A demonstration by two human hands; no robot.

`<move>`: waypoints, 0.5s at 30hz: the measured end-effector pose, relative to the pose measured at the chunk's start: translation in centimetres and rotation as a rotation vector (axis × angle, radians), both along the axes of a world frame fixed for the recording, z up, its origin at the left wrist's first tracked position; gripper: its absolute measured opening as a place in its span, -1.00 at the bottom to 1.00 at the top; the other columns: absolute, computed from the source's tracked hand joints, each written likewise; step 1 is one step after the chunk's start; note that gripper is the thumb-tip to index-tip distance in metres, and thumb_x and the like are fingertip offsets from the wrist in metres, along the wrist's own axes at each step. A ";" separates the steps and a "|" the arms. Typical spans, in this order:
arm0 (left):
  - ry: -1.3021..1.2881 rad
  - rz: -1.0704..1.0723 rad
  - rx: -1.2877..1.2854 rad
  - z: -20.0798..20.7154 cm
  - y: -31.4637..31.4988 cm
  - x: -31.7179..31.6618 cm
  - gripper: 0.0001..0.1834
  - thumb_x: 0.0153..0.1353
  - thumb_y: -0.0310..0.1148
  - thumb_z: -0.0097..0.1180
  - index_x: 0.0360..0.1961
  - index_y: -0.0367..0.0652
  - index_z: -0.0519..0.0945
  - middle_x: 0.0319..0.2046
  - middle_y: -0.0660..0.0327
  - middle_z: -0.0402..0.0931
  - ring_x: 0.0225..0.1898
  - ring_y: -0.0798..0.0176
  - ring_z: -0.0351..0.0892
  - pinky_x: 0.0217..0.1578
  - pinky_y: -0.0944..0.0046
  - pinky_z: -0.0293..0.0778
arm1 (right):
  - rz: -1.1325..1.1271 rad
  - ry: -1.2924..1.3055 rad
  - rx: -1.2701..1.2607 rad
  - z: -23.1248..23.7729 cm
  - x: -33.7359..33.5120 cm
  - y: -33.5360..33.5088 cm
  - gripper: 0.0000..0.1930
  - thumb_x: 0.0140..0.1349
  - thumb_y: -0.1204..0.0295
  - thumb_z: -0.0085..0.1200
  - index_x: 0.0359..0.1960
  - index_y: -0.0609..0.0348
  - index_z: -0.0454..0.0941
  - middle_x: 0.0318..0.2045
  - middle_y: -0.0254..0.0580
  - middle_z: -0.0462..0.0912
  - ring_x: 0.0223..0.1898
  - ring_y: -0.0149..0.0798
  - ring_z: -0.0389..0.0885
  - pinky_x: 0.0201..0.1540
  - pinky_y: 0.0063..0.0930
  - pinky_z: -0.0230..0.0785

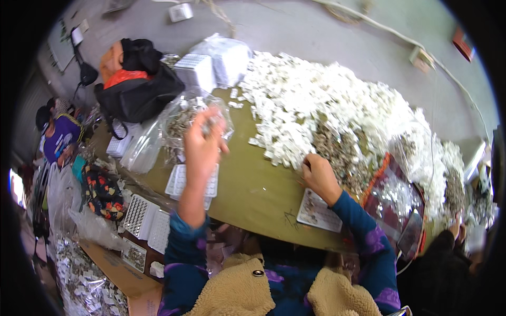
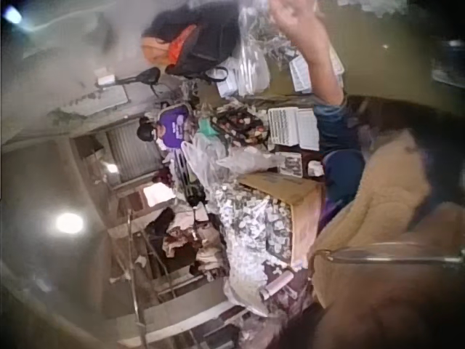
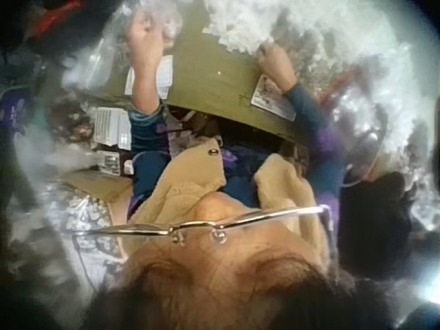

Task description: The person repeatedly picks small white plastic housings and green circuit boards from a table, inserts the boards into the housings, and places the assembled units into a white tray. The person also handles small orange pins and a red cable during the process.

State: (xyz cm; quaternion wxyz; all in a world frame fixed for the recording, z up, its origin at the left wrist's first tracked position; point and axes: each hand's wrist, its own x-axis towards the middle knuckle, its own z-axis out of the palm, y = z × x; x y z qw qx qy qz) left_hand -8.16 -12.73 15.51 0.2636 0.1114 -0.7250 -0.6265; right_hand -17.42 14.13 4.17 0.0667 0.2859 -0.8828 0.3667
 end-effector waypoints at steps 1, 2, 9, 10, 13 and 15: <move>0.026 0.146 -0.218 0.5 -0.5 -1.6 -0.53 0.30 -0.31 0.20 0.20 -0.19 0.45 -0.08 0.05 0.49 -0.43 0.34 0.59 -0.56 0.36 0.46 | -0.029 -0.046 -0.027 0.5 0.4 0.3 -0.89 0.14 0.51 0.02 -0.45 0.34 0.52 -0.46 0.17 0.60 -0.38 0.20 0.59 -0.31 -0.08 0.43; 0.031 0.301 -0.666 0.6 -0.9 -1.9 -0.51 0.27 -0.35 0.21 0.21 -0.23 0.45 -0.04 0.03 0.49 -0.40 0.33 0.60 -0.52 0.34 0.49 | -0.003 -0.107 -0.099 1.0 0.8 0.6 -0.88 0.13 0.52 0.02 -0.43 0.35 0.53 -0.48 0.16 0.60 -0.41 0.15 0.60 -0.33 -0.12 0.43; -0.345 -0.675 0.198 -7.8 9.8 2.9 -0.73 0.25 -0.47 0.24 -0.04 -0.31 0.61 -0.34 0.19 0.65 -0.45 0.43 0.60 -0.54 0.44 0.53 | 0.067 -0.690 -0.447 1.9 7.4 3.6 -0.90 0.23 0.52 0.11 -0.37 0.33 0.56 -0.56 -0.34 0.59 -0.59 -0.54 0.52 -0.57 -0.60 0.35; -0.346 -0.697 0.270 -8.9 11.4 3.6 -0.74 0.24 -0.49 0.24 -0.05 -0.32 0.61 -0.33 0.18 0.65 -0.44 0.42 0.61 -0.51 0.44 0.54 | 0.060 -0.692 -0.426 1.7 8.5 3.9 -0.91 0.23 0.53 0.12 -0.37 0.34 0.57 -0.55 -0.36 0.59 -0.58 -0.55 0.52 -0.58 -0.62 0.34; -0.348 -0.743 0.444 -11.0 14.2 5.0 -0.75 0.23 -0.53 0.24 -0.07 -0.37 0.60 -0.32 0.16 0.65 -0.40 0.38 0.64 -0.45 0.43 0.59 | -0.096 -0.596 -0.478 0.9 11.6 4.6 -0.87 0.12 0.51 0.17 -0.42 0.39 0.63 -0.58 -0.12 0.65 -0.55 -0.43 0.57 -0.49 -0.45 0.42; -0.383 -0.721 0.502 -11.7 14.8 5.6 -0.75 0.23 -0.55 0.24 -0.08 -0.40 0.58 -0.34 0.16 0.65 -0.36 0.35 0.66 -0.41 0.40 0.62 | -0.103 -0.593 -0.492 0.7 12.6 5.2 -0.88 0.16 0.52 0.20 -0.36 0.37 0.64 -0.54 -0.14 0.67 -0.52 -0.44 0.58 -0.45 -0.49 0.43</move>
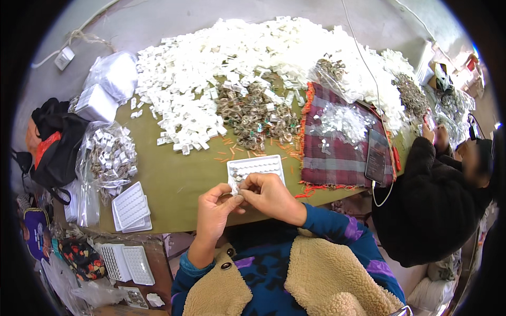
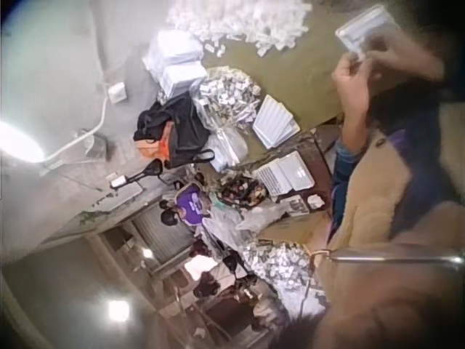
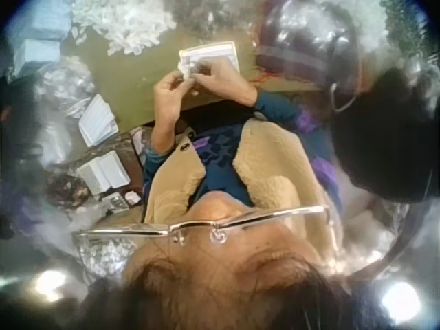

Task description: The person repeatedly picks small white plastic housings and green circuit boards from a table, inserts the boards into the housings, and places the assembled units into a white tray. The person also handles small orange pins and a red cable during the process.

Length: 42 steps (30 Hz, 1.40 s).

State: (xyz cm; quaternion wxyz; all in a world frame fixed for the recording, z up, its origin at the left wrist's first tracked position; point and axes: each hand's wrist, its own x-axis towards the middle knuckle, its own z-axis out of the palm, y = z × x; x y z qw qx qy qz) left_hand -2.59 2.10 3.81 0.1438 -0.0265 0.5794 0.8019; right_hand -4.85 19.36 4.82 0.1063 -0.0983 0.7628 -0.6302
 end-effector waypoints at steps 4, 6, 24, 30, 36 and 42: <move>0.014 0.007 -0.019 -0.8 -0.7 0.3 -0.74 0.24 -0.57 0.22 -0.05 -0.40 0.57 -0.28 0.10 0.65 -0.34 0.29 0.69 -0.38 0.38 0.63 | -0.084 0.248 0.287 -0.1 -1.6 3.2 -0.90 0.21 0.55 0.18 -0.28 0.33 0.67 -0.48 -0.08 0.68 -0.51 -0.44 0.60 -0.43 -0.48 0.47; 0.020 0.032 0.000 -1.1 -0.8 0.4 -0.69 0.25 -0.53 0.22 0.01 -0.38 0.56 -0.31 0.06 0.66 -0.41 0.29 0.67 -0.46 0.39 0.61 | -0.219 0.409 0.344 -0.2 -3.8 5.0 -0.85 0.19 0.45 0.22 -0.36 0.32 0.65 -0.49 0.02 0.66 -0.51 -0.22 0.64 -0.40 -0.34 0.49; -0.057 0.063 0.375 -1.1 -2.0 -0.2 -0.73 0.36 -0.42 0.13 -0.02 -0.39 0.54 -0.29 -0.01 0.66 -0.44 0.30 0.64 -0.48 0.40 0.58 | -0.342 0.805 0.757 4.9 -11.5 4.9 -0.82 0.18 0.44 0.15 -0.52 0.28 0.51 -0.52 0.05 0.58 -0.48 0.07 0.60 -0.41 -0.13 0.43; -0.047 0.091 0.389 -0.8 -2.2 0.2 -0.76 0.37 -0.42 0.11 -0.05 -0.38 0.54 -0.28 -0.02 0.66 -0.46 0.32 0.61 -0.50 0.41 0.54 | -0.348 1.193 0.860 7.1 -15.9 3.4 -0.83 0.22 0.44 0.08 -0.50 0.20 0.44 -0.49 -0.06 0.53 -0.49 0.01 0.57 -0.46 -0.17 0.43; -0.072 0.113 0.441 -0.6 -2.6 0.6 -0.78 0.38 -0.40 0.10 -0.07 -0.35 0.54 -0.25 -0.03 0.65 -0.46 0.35 0.58 -0.48 0.41 0.48 | -0.288 1.201 0.872 6.8 -18.1 3.0 -0.97 0.04 0.55 0.08 -0.49 0.18 0.49 -0.48 -0.10 0.56 -0.48 -0.06 0.62 -0.46 -0.22 0.48; -0.122 0.063 0.574 -0.9 -2.7 0.2 -0.79 0.42 -0.34 0.05 -0.08 -0.28 0.53 -0.17 -0.04 0.63 -0.45 0.41 0.52 -0.47 0.42 0.41 | -0.149 1.185 0.947 5.1 -17.2 1.9 -0.95 0.05 0.55 0.11 -0.52 0.16 0.50 -0.52 -0.15 0.52 -0.49 -0.08 0.61 -0.45 -0.23 0.48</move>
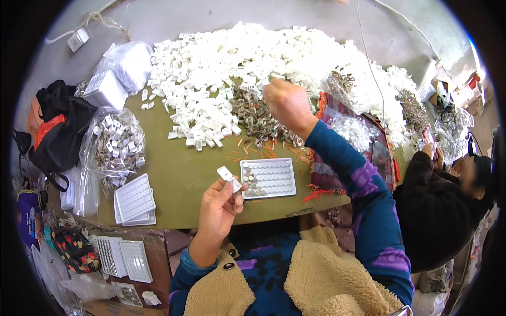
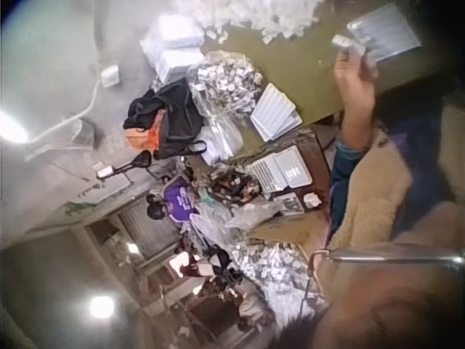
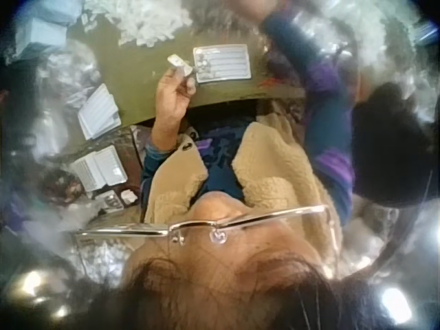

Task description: The person repeatedly picks small white plastic housings and green circuit boards from a table, inserts the boards into the housings, and places the assembled units into a white tray. The person also handles small orange pins and a red cable during the process.

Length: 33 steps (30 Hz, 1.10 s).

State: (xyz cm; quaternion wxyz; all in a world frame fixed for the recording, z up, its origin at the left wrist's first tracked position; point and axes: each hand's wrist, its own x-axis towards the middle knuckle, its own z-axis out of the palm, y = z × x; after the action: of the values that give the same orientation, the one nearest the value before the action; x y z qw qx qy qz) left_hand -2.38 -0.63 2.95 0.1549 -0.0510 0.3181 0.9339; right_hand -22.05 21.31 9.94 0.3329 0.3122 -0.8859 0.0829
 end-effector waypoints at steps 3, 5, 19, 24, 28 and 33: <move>-0.006 -0.035 0.050 0.1 0.1 -0.6 -0.77 0.44 -0.30 0.03 -0.06 -0.24 0.53 -0.05 -0.10 0.60 -0.44 0.42 0.53 -0.48 0.45 0.41 | 0.060 0.157 -0.220 0.7 0.4 -0.8 -0.89 0.05 0.51 0.19 -0.55 0.13 0.49 -0.53 -0.18 0.50 -0.53 -0.10 0.59 -0.50 -0.27 0.44; 0.023 -0.051 0.072 0.2 0.1 -0.7 -0.75 0.44 -0.28 0.03 0.00 -0.20 0.53 0.07 -0.10 0.53 -0.43 0.45 0.49 -0.47 0.49 0.40 | 0.106 0.099 -0.335 1.1 1.4 -1.5 -0.83 0.07 0.50 0.22 -0.60 0.11 0.46 -0.56 -0.19 0.45 -0.57 -0.11 0.55 -0.56 -0.28 0.38; 0.009 -0.070 0.374 -0.8 -0.9 1.5 -0.63 0.41 -0.31 0.06 0.11 -0.33 0.44 0.20 -0.28 0.35 -0.23 0.26 0.65 -0.49 0.41 0.61 | 0.460 -0.072 -0.346 -5.8 18.8 -3.8 -0.75 -0.15 0.57 0.37 -0.36 0.21 0.64 -0.48 -0.29 0.56 -0.57 -0.27 0.51 -0.57 -0.45 0.31; 0.258 -0.056 0.014 -0.8 -1.7 2.6 -0.66 0.36 -0.31 0.14 0.03 -0.33 0.48 0.00 -0.16 0.49 -0.33 0.16 0.69 -0.52 0.35 0.60 | 0.596 -0.350 -0.570 -5.5 19.4 -3.2 -0.82 -0.06 0.56 0.34 -0.38 0.21 0.64 -0.45 -0.22 0.59 -0.52 -0.20 0.54 -0.48 -0.37 0.37; 0.509 0.015 -0.497 0.2 -1.3 3.6 -0.74 0.30 -0.37 0.22 -0.10 -0.33 0.53 -0.15 -0.04 0.52 -0.35 0.12 0.66 -0.48 0.31 0.61 | 0.305 -0.892 -0.939 -3.4 20.2 -2.4 -0.95 0.14 0.59 0.24 -0.38 0.31 0.62 -0.44 -0.16 0.62 -0.45 -0.31 0.54 -0.35 -0.45 0.39; 0.972 0.089 -1.232 1.4 -0.8 3.1 -0.74 0.15 -0.48 0.31 -0.17 -0.30 0.54 -0.21 -0.01 0.56 -0.35 0.07 0.67 -0.41 0.24 0.59 | 0.305 -0.996 -0.968 -2.9 20.1 -3.9 -0.93 0.16 0.59 0.25 -0.35 0.33 0.63 -0.43 -0.18 0.60 -0.40 -0.35 0.53 -0.31 -0.48 0.39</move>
State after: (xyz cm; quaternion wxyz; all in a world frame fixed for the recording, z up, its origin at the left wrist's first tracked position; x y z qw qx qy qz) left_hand 0.71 -1.41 4.32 -0.0955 0.2741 0.8083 0.5123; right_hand -1.94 17.37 7.00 -0.0256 0.1745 -0.7429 0.6457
